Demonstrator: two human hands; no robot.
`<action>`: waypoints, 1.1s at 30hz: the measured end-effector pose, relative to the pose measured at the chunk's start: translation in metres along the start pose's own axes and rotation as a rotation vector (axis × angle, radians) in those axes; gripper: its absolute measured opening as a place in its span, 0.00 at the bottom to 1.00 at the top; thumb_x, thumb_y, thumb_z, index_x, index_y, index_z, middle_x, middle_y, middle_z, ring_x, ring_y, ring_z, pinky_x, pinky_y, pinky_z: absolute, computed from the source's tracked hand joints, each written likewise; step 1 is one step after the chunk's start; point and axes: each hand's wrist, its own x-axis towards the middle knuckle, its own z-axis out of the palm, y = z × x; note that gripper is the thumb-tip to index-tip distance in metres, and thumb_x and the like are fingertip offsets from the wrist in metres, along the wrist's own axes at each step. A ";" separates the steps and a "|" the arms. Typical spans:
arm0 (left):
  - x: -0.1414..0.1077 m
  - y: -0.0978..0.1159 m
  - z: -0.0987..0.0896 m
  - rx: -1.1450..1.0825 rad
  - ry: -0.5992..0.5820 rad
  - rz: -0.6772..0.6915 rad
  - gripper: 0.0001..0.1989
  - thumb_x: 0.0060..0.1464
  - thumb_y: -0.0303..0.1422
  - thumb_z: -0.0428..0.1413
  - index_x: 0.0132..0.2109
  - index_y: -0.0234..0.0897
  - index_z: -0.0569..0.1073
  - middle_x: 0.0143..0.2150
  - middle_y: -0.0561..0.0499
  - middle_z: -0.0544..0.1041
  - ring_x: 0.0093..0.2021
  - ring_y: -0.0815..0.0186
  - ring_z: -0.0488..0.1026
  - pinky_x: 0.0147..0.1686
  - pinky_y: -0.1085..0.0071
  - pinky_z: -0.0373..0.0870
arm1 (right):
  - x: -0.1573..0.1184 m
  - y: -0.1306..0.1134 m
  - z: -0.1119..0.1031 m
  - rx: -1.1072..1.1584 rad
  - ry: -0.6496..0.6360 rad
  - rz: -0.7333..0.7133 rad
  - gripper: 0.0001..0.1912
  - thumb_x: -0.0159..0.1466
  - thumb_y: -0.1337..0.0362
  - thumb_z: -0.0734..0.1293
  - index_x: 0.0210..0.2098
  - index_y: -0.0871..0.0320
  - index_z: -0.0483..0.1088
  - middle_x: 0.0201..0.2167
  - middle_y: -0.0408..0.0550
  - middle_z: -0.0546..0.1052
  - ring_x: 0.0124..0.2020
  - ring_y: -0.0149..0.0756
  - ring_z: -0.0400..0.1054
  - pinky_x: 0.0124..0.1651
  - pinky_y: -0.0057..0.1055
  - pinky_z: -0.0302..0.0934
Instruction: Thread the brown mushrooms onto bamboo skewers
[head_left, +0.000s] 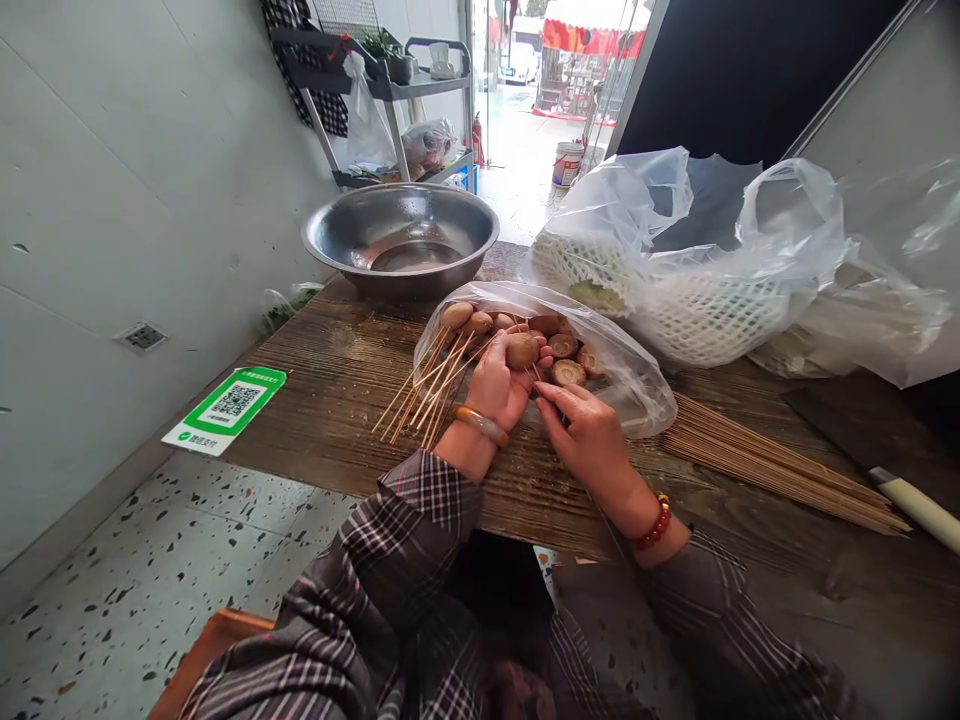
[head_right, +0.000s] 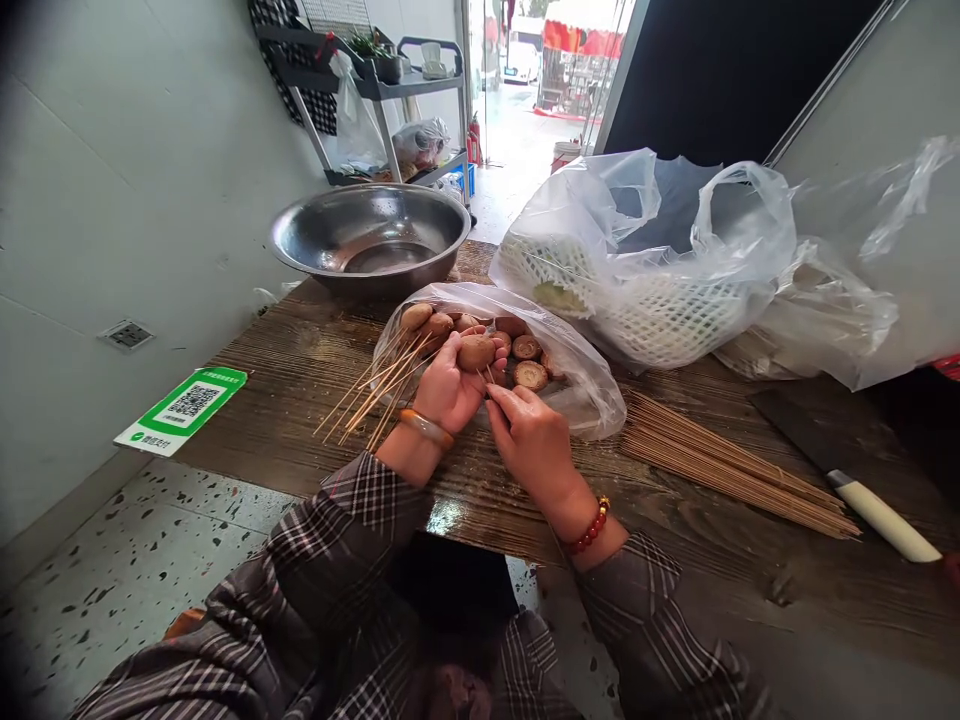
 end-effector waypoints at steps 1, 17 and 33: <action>-0.001 0.000 0.000 -0.004 0.005 -0.008 0.16 0.71 0.34 0.43 0.49 0.32 0.73 0.33 0.46 0.79 0.31 0.66 0.78 0.42 0.66 0.78 | 0.000 0.000 0.000 -0.012 -0.009 0.002 0.16 0.72 0.62 0.62 0.51 0.58 0.79 0.45 0.56 0.83 0.47 0.46 0.77 0.53 0.41 0.70; -0.004 0.000 0.004 -0.062 0.079 -0.035 0.15 0.71 0.33 0.44 0.50 0.32 0.73 0.34 0.46 0.78 0.34 0.65 0.79 0.40 0.67 0.79 | -0.003 -0.002 0.005 -0.141 -0.036 -0.012 0.18 0.74 0.62 0.59 0.52 0.59 0.79 0.41 0.56 0.81 0.39 0.43 0.76 0.42 0.36 0.69; -0.008 -0.011 0.002 -0.032 0.035 -0.074 0.13 0.70 0.33 0.44 0.46 0.36 0.73 0.32 0.49 0.79 0.34 0.64 0.78 0.47 0.64 0.76 | 0.006 -0.001 0.011 -0.024 0.018 0.029 0.10 0.73 0.62 0.58 0.44 0.55 0.70 0.39 0.50 0.81 0.35 0.39 0.74 0.37 0.33 0.63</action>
